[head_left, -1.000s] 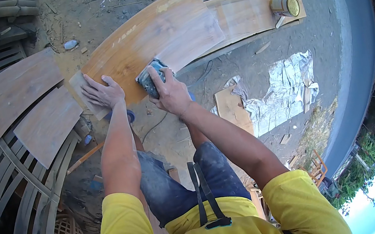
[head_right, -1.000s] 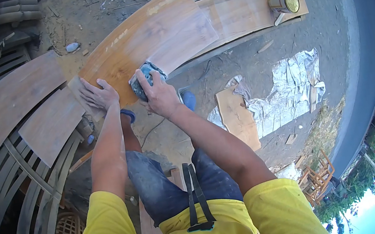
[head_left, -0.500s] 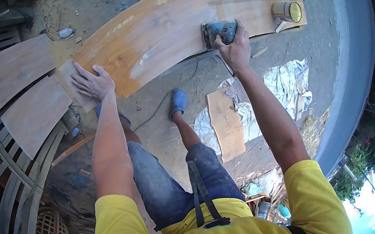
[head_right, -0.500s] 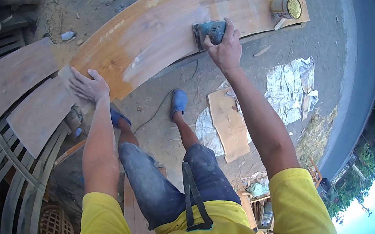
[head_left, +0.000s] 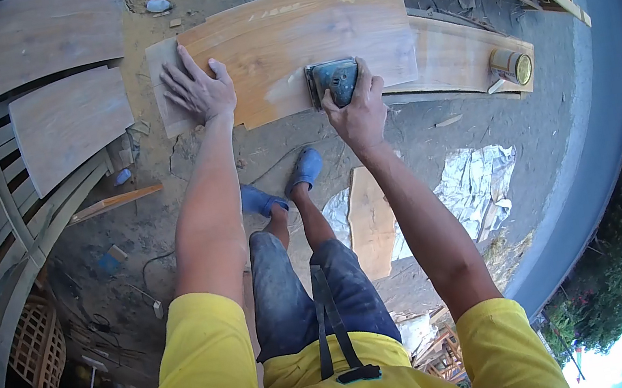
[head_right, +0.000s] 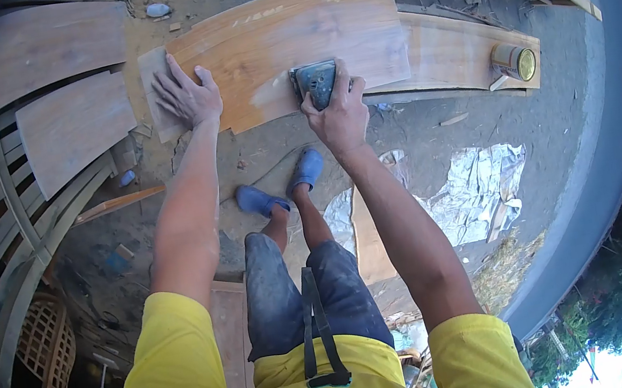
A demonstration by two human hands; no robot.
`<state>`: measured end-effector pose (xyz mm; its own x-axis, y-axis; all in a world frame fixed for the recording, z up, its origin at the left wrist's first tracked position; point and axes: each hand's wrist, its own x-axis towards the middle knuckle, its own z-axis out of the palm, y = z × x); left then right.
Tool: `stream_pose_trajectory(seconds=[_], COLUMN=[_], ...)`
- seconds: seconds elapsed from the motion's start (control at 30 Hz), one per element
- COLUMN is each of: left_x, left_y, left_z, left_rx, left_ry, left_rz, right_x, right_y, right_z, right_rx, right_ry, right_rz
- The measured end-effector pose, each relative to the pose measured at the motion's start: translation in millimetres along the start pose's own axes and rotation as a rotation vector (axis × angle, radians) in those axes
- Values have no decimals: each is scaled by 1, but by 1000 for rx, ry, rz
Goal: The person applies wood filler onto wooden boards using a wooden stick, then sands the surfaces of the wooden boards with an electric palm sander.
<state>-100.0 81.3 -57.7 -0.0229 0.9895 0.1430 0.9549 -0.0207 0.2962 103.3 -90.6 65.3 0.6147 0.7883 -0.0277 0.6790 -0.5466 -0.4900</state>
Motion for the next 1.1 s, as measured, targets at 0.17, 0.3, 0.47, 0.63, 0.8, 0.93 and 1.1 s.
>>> stream_pose_trajectory(seconds=[0.17, 0.3, 0.47, 0.63, 0.8, 0.93, 1.1], left_x=[-6, -98, -341, -404, -421, -445, -486], left_y=[-18, -81, -178, -160, -155, -143, -123], left_z=[-14, -96, -205, -268, -249, -246, -235], left_rx=[-286, -434, -171, 159, 144, 93, 137], left_ry=[-111, -188, -879, -1417, -1299, -1125, -1066], left_rz=[19, -59, -281, -386, -566, -710, -794], right_x=[-22, -42, -60, -76, -63, -33, 3], right_y=[-50, -81, -121, -168, -154, -103, -19], right_z=[18, 38, 62, 85, 80, 51, 7], right_rx=[-1, 11, 2, -1, -29, -64, -123], right_ry=[-68, -86, -95, -207, -347, -240, -122], right_rz=[48, -10, -43, -98, -292, -384, -382])
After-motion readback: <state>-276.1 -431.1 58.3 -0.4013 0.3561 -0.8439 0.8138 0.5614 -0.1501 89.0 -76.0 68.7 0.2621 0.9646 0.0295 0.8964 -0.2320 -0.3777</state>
